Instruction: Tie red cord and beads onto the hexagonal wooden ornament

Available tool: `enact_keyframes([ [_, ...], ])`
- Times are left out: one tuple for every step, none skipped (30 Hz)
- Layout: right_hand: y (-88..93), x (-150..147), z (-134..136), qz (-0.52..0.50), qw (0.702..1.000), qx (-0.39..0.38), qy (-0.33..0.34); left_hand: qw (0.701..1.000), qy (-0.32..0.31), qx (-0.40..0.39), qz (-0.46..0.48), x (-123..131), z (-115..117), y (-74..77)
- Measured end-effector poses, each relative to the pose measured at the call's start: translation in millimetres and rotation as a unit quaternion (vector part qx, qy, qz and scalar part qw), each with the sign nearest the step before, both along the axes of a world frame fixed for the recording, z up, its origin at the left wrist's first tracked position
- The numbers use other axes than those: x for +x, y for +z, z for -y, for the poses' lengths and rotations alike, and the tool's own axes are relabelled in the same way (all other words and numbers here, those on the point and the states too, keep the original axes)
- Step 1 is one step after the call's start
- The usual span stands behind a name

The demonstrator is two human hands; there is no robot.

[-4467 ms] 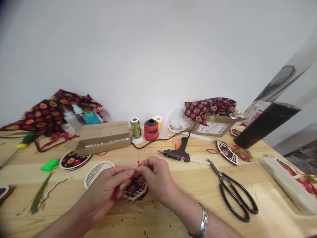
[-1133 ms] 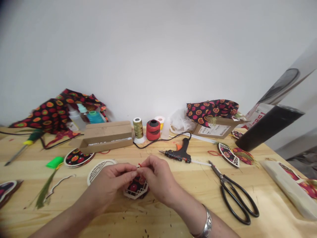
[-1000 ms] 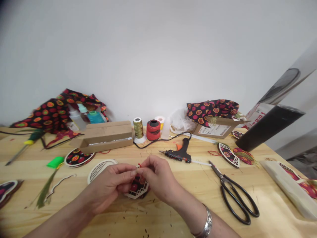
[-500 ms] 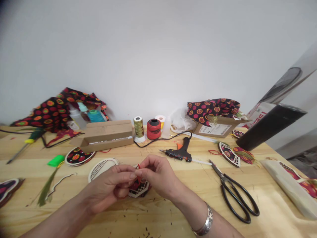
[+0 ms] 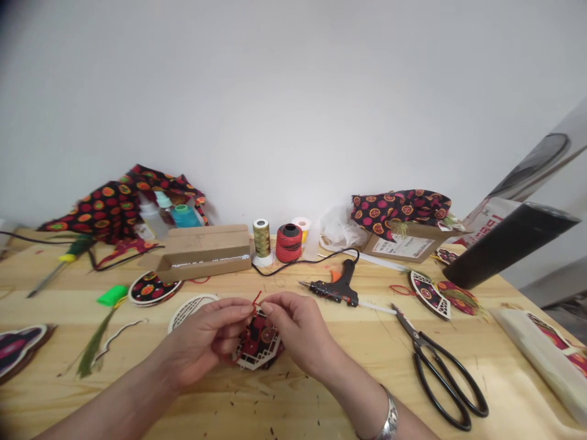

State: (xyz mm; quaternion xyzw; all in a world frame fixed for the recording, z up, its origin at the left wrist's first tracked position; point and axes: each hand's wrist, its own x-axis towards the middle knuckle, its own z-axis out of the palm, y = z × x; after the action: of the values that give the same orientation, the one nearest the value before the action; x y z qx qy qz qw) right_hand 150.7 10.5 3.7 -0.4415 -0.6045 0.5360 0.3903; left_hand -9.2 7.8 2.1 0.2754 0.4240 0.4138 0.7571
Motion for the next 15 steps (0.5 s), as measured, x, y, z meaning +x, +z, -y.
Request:
enact_keyframes([
  [0.6, -0.4, 0.4, 0.019, 1.0, 0.008, -0.007, 1.0, 0.007, 0.0, 0.003, 0.2, -0.1, 0.0],
  [1.2, -0.9, 0.7, 0.037, 0.999, 0.014, -0.017, 1.0, 0.014, 0.0, 0.004, 0.4, -0.2, 0.0],
  [1.7, -1.3, 1.2, 0.053, 0.998, 0.019, -0.029, 1.0, 0.022, 0.0, 0.004, 0.6, -0.3, 0.0],
  [1.9, -1.7, 1.6, 0.067, 0.997, 0.025, -0.04, 1.0, 0.028, 0.0, 0.003, 0.7, -0.4, -0.2],
  [1.8, -2.1, 2.2, 0.078, 0.995, 0.03, -0.049, 1.0, 0.031, 0.001, 0.0, 0.7, -0.5, -0.5],
  [1.4, -2.3, 3.0, 0.085, 0.994, 0.037, -0.055, 1.0, 0.031, 0.005, -0.002, 0.6, -0.6, -0.8],
  [1.0, -2.5, 4.0, 0.091, 0.993, 0.047, -0.058, 1.0, 0.028, 0.009, -0.003, 0.5, -0.6, -1.2],
  [0.4, -2.6, 5.3, 0.1, 0.991, 0.062, -0.06, 1.0, 0.026, 0.014, -0.005, 0.3, -0.7, -1.6],
  [0.0, -2.6, 6.7, 0.111, 0.989, 0.081, -0.062, 1.0, 0.025, 0.017, -0.008, 0.1, -0.6, -1.9],
  [-0.3, -2.7, 8.4, 0.125, 0.985, 0.102, -0.063, 0.999, 0.027, 0.019, -0.012, 0.1, -0.5, -2.1],
  [-0.3, -2.7, 10.3, 0.14, 0.98, 0.125, -0.064, 0.999, 0.031, 0.018, -0.016, 0.1, -0.3, -2.2],
  [-0.2, -2.9, 12.2, 0.157, 0.975, 0.147, -0.064, 0.999, 0.037, 0.016, -0.018, 0.2, -0.1, -2.1],
  [0.1, -3.1, 14.2, 0.174, 0.968, 0.168, -0.062, 0.999, 0.041, 0.014, -0.018, 0.5, 0.1, -2.0],
  [0.3, -3.3, 16.2, 0.19, 0.961, 0.191, -0.057, 0.999, 0.043, 0.013, -0.015, 0.8, 0.4, -1.7],
  [0.2, -3.6, 18.2, 0.208, 0.953, 0.217, -0.049, 0.999, 0.042, 0.013, -0.012, 1.2, 0.6, -1.4],
])
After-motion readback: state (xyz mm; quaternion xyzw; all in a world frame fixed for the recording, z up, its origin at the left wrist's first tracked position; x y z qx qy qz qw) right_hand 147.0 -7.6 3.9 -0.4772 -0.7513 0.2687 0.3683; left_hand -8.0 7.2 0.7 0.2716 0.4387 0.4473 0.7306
